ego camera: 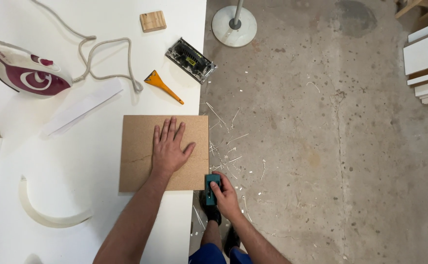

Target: The person assembles a white curved piece onto a rectangular wooden board, then uses a clothes iron to press the joint. They smooth the edges with a small wooden block and a blue clamp. Finally, they use a hand plane and a utility knife to trim and smooth the edges of a larger square board.

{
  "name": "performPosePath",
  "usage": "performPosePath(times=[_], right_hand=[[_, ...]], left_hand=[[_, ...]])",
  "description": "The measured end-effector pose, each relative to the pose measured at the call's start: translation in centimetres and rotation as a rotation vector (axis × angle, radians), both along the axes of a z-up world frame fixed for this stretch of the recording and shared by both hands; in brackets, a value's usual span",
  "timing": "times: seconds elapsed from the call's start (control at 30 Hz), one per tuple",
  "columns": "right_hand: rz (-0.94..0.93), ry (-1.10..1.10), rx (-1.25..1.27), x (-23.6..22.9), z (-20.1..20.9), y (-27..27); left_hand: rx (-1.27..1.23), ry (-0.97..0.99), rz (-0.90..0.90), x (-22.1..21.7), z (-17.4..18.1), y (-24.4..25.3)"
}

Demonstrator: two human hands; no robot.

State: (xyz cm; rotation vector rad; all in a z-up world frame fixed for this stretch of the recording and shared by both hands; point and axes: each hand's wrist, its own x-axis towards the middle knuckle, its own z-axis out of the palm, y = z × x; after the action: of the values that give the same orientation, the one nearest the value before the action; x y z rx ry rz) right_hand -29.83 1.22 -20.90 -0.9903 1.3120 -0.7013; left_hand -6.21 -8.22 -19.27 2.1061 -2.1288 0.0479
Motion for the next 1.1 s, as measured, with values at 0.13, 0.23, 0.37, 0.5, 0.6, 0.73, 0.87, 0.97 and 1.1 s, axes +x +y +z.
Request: performPosePath(times=[0.13,0.23,0.37,0.5,0.6,0.73,0.87,0.97,1.1], right_hand=[[-0.018,0.014,0.032,0.4,0.0,-1.8],[-0.017,-0.070,-0.107,1.2,-0.7,-4.8],[-0.043,-0.074,-0.154,3.3,1.8,-10.8],[-0.068,-0.083,-0.199,4.6,-3.8,-18.8],[-0.063,-0.038,-0.227,5.8,-4.4,-24.0],[-0.210,-0.044,-0.208,3.0,-8.9,-32.7],[-0.196,0.572,-0.298,-3.1,-9.5,-32.8],[-0.188,0.518,-0.209,-7.0,-11.6,-29.8],[-0.282,0.139,-0.038,-9.1,-10.2,-20.8]], left_hand=[[-0.018,-0.001,0.000,-0.3,0.8,-0.1],[0.289,-0.011,0.089,-0.5,2.4,-0.5],[0.323,0.004,0.084,-0.6,2.7,-0.6],[0.308,-0.011,0.073,-0.7,2.9,-0.5],[0.340,-0.018,0.073,-0.6,3.0,-0.6],[0.331,0.007,0.077,-0.4,2.4,-0.8],[0.324,0.012,0.078,-0.6,2.1,-0.6],[0.318,0.009,0.086,-0.7,2.4,-0.4],[0.334,-0.013,0.096,-0.5,2.2,-0.8]])
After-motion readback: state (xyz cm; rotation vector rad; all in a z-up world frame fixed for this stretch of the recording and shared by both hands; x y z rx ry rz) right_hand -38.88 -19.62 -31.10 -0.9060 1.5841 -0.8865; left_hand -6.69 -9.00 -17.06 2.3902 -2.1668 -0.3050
